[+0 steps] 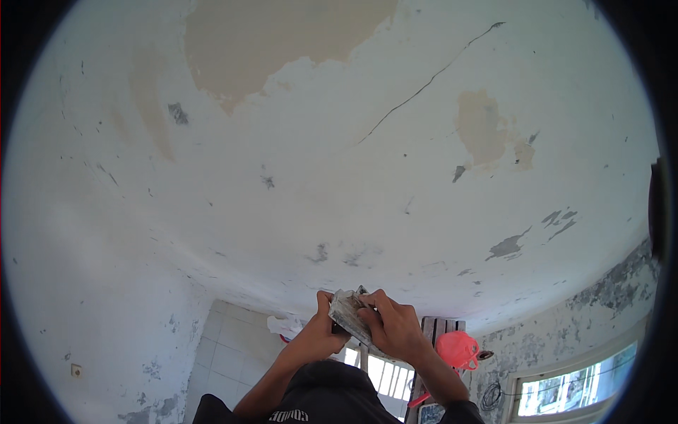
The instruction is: Applying putty or plaster to a wall using a putty knife and a flat spreader blade.
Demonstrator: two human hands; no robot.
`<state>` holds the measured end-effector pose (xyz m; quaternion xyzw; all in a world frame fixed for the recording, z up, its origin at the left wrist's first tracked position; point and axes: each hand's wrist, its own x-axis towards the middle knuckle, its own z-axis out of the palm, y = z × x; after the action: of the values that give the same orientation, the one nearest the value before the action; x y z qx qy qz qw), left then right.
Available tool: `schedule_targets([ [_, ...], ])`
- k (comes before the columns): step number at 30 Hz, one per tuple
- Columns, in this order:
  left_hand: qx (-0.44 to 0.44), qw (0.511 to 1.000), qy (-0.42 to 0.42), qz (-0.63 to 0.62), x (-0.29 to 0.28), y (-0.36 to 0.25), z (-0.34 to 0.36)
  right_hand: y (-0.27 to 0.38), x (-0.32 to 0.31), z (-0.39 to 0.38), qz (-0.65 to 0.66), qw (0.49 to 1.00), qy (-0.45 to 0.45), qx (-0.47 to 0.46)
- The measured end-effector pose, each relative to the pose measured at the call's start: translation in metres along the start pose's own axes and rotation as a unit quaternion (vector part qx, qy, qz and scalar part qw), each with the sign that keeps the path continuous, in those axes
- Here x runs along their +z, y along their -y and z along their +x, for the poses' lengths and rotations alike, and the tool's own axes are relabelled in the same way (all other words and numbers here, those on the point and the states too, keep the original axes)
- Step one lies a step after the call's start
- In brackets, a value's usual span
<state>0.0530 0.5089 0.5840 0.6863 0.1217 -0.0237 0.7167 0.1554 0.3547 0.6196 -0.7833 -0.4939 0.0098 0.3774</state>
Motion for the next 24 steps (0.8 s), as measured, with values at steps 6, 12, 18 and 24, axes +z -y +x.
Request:
schedule_targets([
  [6, -0.044, 0.999, -0.015, 0.002, 0.000, 0.007, 0.002, -0.017, 0.015, -0.004, 0.075, 0.993, 0.045, 0.080],
  [12, -0.054, 0.998, -0.016, 0.008, -0.005, 0.018, 0.008, -0.048, 0.033, -0.007, 0.226, 0.968, 0.027, 0.105],
  [18, -0.046, 0.999, 0.010, -0.018, -0.014, 0.018, 0.008, -0.027, 0.020, -0.025, 0.628, 0.737, -0.177, 0.175],
  [24, 0.007, 0.973, -0.025, -0.227, -0.017, 0.041, 0.008, -0.044, 0.001, -0.038, 0.795, 0.543, -0.257, 0.083],
])
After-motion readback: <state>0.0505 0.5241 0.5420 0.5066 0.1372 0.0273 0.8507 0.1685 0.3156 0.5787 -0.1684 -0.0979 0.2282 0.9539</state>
